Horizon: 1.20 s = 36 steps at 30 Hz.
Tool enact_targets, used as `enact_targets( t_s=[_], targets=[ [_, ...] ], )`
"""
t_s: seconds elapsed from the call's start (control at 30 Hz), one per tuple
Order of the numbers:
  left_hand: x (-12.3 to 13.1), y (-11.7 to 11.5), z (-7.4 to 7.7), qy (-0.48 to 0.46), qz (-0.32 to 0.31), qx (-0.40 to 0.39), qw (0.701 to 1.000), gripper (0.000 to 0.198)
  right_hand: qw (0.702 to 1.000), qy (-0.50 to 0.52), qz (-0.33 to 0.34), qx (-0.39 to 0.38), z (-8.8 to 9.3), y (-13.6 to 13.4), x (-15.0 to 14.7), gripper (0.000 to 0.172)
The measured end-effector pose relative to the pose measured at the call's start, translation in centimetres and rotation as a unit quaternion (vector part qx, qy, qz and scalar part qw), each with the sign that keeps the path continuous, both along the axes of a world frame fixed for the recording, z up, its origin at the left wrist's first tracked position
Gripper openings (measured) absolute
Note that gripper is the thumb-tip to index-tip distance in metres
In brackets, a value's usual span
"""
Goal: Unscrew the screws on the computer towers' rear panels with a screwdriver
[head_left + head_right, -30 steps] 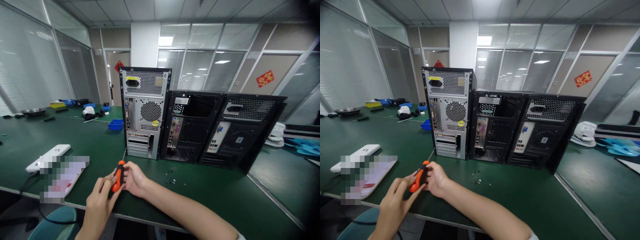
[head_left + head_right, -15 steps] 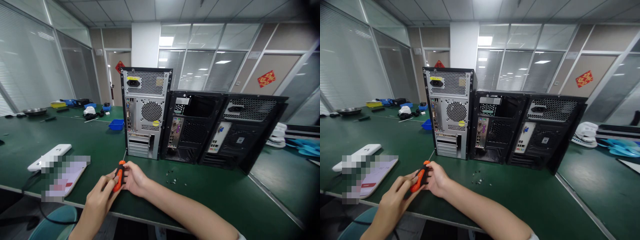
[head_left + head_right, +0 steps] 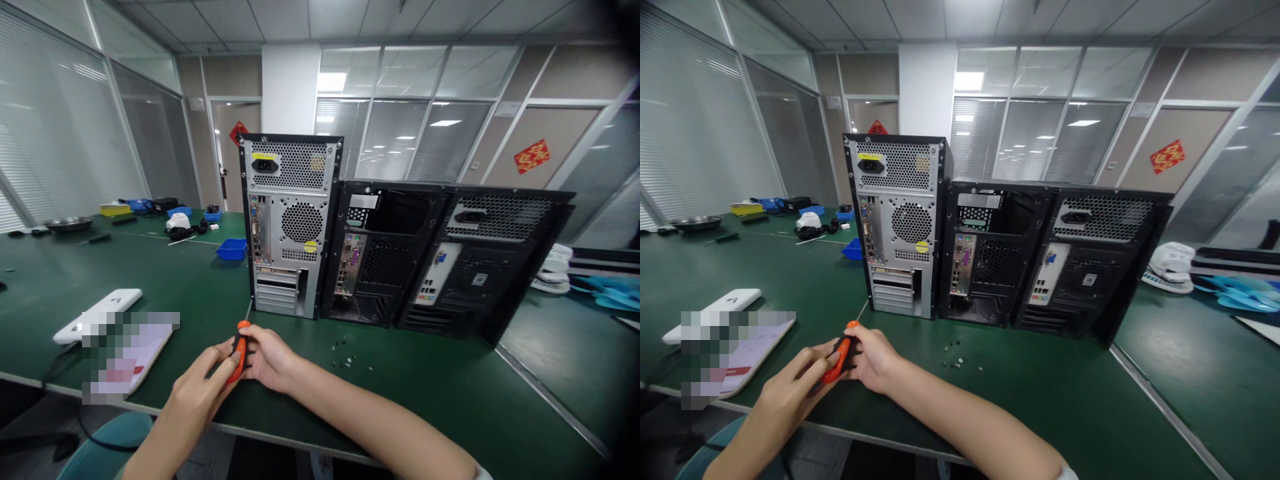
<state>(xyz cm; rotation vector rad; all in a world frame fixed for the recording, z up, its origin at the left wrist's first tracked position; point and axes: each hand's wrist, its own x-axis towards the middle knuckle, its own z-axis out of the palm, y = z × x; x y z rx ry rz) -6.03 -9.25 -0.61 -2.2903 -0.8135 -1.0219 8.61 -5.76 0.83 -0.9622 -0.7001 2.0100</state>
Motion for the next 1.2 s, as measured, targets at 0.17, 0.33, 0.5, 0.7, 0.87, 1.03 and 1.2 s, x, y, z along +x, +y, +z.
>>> enact_targets(
  t_s=[0.17,0.33,0.5,0.7,0.87,1.03,1.2],
  targets=[
    [-0.3,0.1,0.5,0.011,-0.020,0.007,1.000,0.022,1.000,-0.011,0.011,0.004,0.0,-0.1,-0.1,0.014],
    [-0.1,0.2,0.6,0.024,-0.062,0.003,0.998,0.024,1.000,-0.017,0.018,0.000,-0.5,0.0,-0.3,0.016],
    [0.2,0.2,0.4,0.019,-0.076,-0.033,0.996,0.024,1.000,-0.005,0.009,-0.006,-0.7,0.1,-0.2,0.016],
    [-0.2,0.3,0.3,-0.024,-0.029,-0.031,0.999,0.015,1.000,0.005,-0.001,-0.002,-0.4,0.3,0.1,0.018],
    [0.6,0.1,-0.8,-0.115,0.016,-0.034,0.993,0.016,1.000,0.011,-0.010,0.018,-0.5,0.5,0.2,0.020],
    [1.9,0.0,-3.0,-0.231,0.112,-0.056,0.965,0.045,0.999,0.006,-0.016,0.038,-1.0,0.7,0.3,0.029],
    [2.8,-0.3,-3.9,-0.233,0.178,-0.110,0.950,0.052,0.999,0.001,-0.010,0.043,-1.6,0.9,0.2,0.028]
  ],
)
